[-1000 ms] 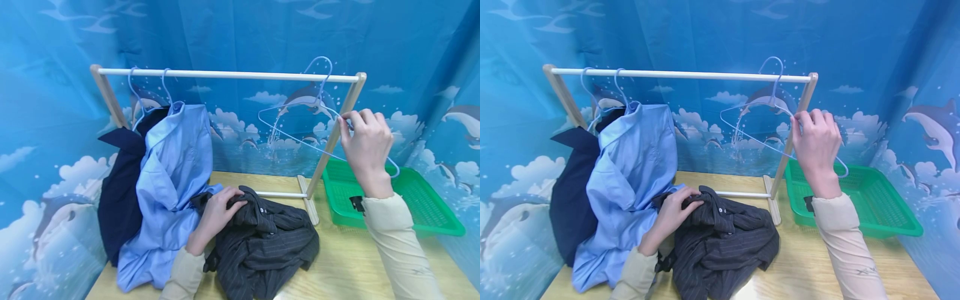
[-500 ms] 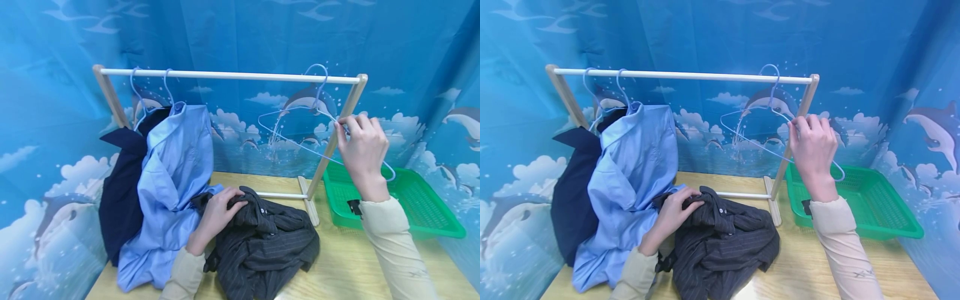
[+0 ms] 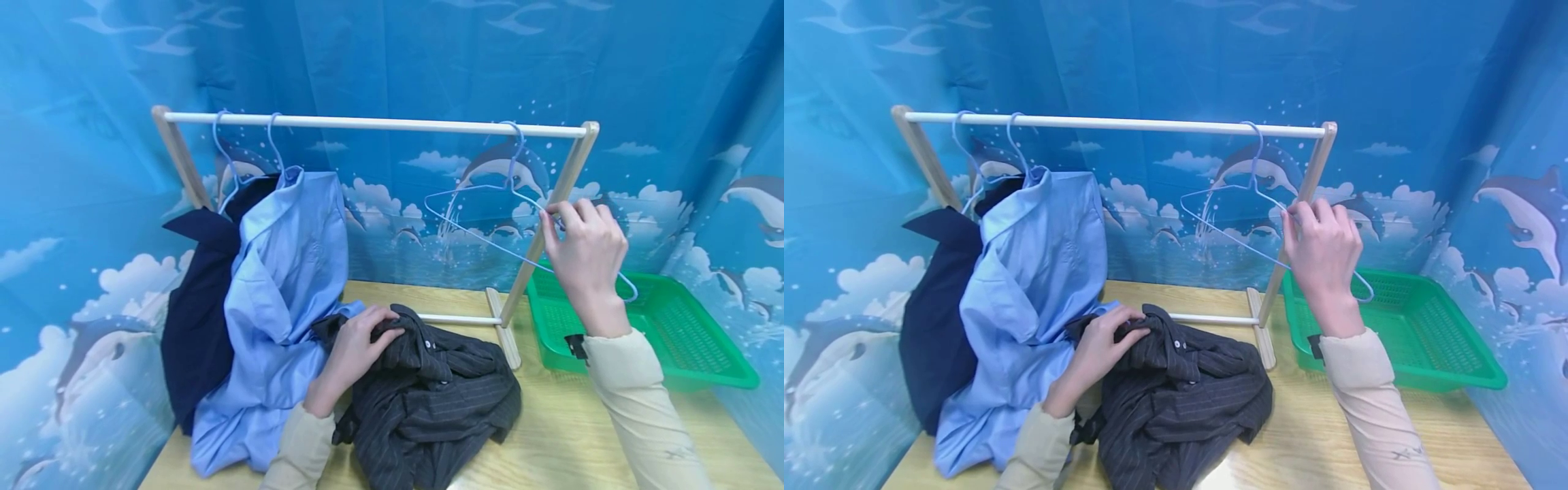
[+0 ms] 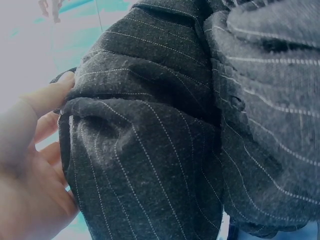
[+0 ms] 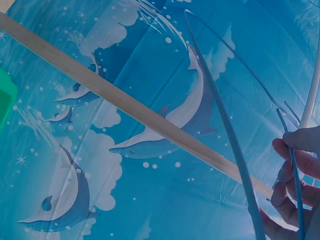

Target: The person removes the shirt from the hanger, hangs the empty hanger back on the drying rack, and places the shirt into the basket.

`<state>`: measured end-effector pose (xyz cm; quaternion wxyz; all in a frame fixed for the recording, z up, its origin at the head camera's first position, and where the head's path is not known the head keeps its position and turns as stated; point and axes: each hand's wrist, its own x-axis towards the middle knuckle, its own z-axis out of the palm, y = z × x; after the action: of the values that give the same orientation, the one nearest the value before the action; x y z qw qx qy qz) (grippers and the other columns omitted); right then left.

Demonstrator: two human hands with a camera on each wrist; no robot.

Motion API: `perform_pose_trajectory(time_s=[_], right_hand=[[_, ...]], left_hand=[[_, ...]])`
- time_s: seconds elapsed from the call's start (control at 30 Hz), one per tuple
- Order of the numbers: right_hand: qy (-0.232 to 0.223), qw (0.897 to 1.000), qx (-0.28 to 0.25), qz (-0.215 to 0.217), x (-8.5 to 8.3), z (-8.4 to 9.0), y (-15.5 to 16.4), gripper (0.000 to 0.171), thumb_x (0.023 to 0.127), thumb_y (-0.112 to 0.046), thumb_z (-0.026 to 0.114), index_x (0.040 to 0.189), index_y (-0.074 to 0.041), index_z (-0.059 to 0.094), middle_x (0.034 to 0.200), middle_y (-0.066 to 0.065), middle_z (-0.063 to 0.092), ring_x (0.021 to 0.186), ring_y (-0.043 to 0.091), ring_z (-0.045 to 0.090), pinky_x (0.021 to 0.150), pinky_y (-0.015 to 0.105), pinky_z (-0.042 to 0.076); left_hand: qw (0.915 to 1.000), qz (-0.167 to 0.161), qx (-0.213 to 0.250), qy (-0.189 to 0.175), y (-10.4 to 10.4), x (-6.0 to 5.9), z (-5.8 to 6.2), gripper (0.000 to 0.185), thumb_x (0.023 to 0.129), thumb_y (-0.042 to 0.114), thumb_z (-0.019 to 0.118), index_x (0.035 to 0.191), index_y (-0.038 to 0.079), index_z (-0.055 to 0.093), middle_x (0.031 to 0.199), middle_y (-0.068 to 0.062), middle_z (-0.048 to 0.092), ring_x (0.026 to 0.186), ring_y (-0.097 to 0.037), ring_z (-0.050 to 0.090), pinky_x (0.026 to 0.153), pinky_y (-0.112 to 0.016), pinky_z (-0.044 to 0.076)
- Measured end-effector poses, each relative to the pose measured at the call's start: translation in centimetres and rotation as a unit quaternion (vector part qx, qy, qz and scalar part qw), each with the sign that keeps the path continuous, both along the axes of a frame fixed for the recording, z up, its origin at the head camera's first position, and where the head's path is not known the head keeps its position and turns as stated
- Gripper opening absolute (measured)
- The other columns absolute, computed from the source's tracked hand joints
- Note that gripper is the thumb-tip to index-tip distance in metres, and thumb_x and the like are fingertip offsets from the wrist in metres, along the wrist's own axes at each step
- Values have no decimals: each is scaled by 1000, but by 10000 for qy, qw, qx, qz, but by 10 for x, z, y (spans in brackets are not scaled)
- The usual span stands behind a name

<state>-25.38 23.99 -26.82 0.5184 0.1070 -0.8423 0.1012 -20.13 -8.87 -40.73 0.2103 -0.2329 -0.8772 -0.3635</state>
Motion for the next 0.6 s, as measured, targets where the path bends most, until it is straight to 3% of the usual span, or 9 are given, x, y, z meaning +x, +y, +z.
perform_pose_trajectory(time_s=[0.3,0.6], right_hand=[[162,9998,53,114,1,-5,1,20,97,-20,69,99,-1,75,78,18,64,70,39,57,58,51,44],[135,9997,178,91,2,-5,2,19,95,-19,72,98,-1,75,78,17,65,68,39,58,59,52,45]], left_hand=[[10000,-37,21,-15,1,0,-2,16,92,20,76,107,15,73,99,0,69,94,-18,68,80,-36,56],[10000,-35,18,-33,3,0,-3,16,92,21,76,106,16,73,98,1,69,92,-17,68,79,-36,57]])
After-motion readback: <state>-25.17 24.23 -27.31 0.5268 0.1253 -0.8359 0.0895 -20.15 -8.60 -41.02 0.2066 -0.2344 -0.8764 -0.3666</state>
